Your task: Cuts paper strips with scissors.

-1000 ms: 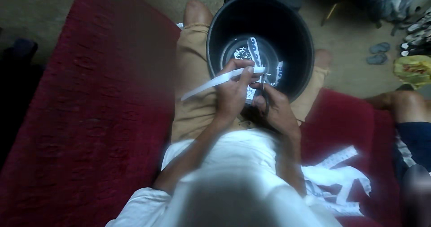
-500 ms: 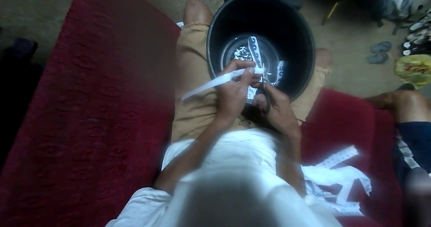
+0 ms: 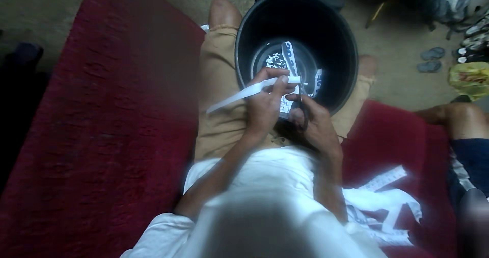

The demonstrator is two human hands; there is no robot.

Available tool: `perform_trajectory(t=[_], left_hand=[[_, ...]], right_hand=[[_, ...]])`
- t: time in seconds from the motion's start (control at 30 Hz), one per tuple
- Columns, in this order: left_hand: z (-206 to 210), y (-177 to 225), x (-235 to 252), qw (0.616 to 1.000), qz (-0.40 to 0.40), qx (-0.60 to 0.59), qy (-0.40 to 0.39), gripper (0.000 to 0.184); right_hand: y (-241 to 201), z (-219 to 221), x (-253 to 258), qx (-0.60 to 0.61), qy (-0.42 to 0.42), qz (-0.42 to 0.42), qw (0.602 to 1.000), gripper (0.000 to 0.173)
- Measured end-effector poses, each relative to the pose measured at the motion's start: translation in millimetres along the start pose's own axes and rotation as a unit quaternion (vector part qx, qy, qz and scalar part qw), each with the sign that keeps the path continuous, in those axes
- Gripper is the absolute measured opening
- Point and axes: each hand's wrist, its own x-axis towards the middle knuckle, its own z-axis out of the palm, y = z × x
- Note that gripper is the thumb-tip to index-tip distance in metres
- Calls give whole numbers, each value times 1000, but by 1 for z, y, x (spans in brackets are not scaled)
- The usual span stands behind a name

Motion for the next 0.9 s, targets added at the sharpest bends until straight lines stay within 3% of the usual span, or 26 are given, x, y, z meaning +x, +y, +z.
perform_trajectory(t=[0.13, 0.23, 0.37, 0.5, 0.9], left_hand=[[-5, 9, -9, 999, -14, 25, -41, 17], [0, 2, -2, 1000, -2, -3, -4, 12], [-3, 12, -11, 998, -34, 18, -40, 18], [4, 2, -3, 1000, -10, -7, 1, 13], [4, 3, -1, 1000, -18, -10, -4, 12]], right_hand=[[-4, -1, 1, -2, -10, 16, 1000, 42], [-3, 0, 1, -15, -8, 8, 1000, 40], [-3, 0, 0, -21, -4, -3, 1000, 39], [-1, 1, 1, -19, 3, -14, 1000, 41], [-1, 1, 0, -6, 1, -11, 1000, 43]])
